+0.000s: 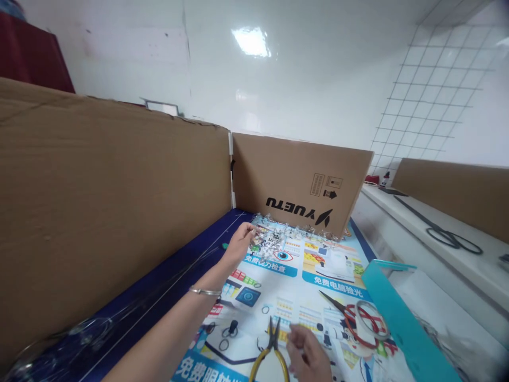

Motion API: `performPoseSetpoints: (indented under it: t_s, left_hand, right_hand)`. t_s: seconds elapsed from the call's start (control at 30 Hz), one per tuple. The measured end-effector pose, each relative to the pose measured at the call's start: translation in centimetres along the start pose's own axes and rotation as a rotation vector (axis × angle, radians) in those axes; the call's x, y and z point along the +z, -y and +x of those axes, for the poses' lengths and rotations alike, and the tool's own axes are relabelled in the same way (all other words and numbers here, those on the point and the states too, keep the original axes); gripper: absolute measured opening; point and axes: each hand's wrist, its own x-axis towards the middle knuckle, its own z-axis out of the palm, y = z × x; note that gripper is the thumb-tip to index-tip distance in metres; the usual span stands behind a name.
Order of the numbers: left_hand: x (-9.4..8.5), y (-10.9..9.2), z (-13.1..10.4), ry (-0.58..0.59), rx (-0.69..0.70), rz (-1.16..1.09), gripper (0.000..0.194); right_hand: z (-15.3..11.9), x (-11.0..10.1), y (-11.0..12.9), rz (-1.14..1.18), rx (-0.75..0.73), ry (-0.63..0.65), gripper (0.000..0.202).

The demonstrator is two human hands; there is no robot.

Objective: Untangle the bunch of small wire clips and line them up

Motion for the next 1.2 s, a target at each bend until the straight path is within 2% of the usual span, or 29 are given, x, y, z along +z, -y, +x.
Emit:
performPoseSetpoints:
  t_s: [0.07,0.17,0.23,0.33,0.47,0.57,0.63,0.77,0.9,1.0,1.2]
  left_hand:
    - [0.7,-2.2,-2.3,0.009,0.042,-0.008,0.010]
    - [1.6,-5.0,-5.2,0.016,0.091,-0.029,0.012]
    - [2.1,-6.5,-6.7,0.010,0.117,-0.072,0.012]
    - [2.5,-7.9,-7.9,-0.001,0.104,-0.126,0.013]
    - [2.5,-8.8,-8.2,0.036,0.085,-0.194,0.014]
    - [2.0,-9.5,-8.2,0.166,0.055,-0.284,0.027]
    - [1.5,-10.1,-8.3,0.234,0.033,-0.322,0.036]
    - [1.0,-11.0,-8.6,0.291,0.021,-0.348,0.044]
    - [0.7,-11.1,-8.7,0.390,0.061,-0.337,0.043]
    - [0.4,-11.1,-8.7,0.412,0.102,-0.280,0.037]
    - [-0.1,-11.0,-8.5,0.500,0.087,-0.297,0.030]
  right_hand:
    - [0.6,0.0,2.5,0.058,-0.052,-0.019,0.046]
    - [1.5,0.5,6.7,0.146,-0.143,0.073,0.064]
    - [1.8,1.0,9.0,0.208,-0.197,0.109,0.066]
    - [2.1,1.9,10.8,0.316,-0.275,0.154,0.058]
    - [3.1,2.1,11.3,0.442,-0.323,0.122,0.043]
    - [4.2,1.8,11.6,0.479,-0.347,0.081,0.038]
    - [4.7,1.4,11.9,0.512,-0.351,0.087,0.035]
    - [5.1,1.1,12.4,0.586,-0.329,0.141,0.029]
    - [4.9,1.0,12.5,0.660,-0.273,0.153,0.024]
    - [4.7,0.9,12.6,0.699,-0.255,0.161,0.021]
    - [4.2,0.6,13.2,0.707,-0.225,0.187,0.021]
